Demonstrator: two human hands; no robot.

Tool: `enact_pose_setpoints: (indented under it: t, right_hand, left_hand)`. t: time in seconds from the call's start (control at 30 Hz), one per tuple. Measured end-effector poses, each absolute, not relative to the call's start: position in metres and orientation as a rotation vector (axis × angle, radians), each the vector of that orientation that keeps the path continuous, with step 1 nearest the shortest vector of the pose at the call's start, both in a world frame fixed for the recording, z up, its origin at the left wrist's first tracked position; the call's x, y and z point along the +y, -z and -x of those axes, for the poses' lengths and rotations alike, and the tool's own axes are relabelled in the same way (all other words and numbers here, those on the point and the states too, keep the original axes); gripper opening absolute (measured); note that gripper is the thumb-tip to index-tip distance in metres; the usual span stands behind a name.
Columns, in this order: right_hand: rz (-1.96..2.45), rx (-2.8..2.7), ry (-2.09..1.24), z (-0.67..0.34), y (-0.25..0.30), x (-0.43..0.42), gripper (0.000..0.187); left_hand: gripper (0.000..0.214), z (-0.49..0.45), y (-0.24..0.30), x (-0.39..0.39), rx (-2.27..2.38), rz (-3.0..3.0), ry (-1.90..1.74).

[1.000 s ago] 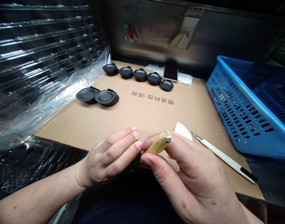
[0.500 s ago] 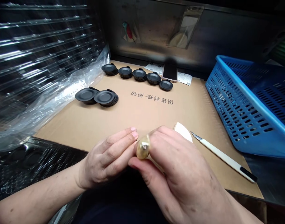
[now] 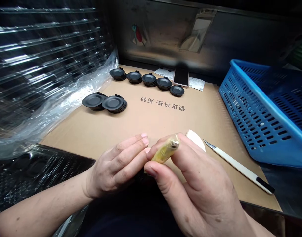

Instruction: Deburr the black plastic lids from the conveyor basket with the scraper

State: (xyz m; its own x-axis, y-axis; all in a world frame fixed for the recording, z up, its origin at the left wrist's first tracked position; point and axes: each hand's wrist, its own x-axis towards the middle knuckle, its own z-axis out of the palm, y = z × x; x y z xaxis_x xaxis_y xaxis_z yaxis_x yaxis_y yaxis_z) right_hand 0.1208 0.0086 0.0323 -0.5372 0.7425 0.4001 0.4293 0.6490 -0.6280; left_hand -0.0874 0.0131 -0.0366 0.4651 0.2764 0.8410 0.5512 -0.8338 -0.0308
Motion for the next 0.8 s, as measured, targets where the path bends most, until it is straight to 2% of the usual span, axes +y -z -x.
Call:
enact_pose_setpoints:
  t: [0.8]
  right_hand:
    - [0.874,-2.309,-0.543,-0.116,-0.041,0.013,0.007]
  left_hand:
    - [0.021,0.088,0.035,0.013,-0.703,2.42,1.298]
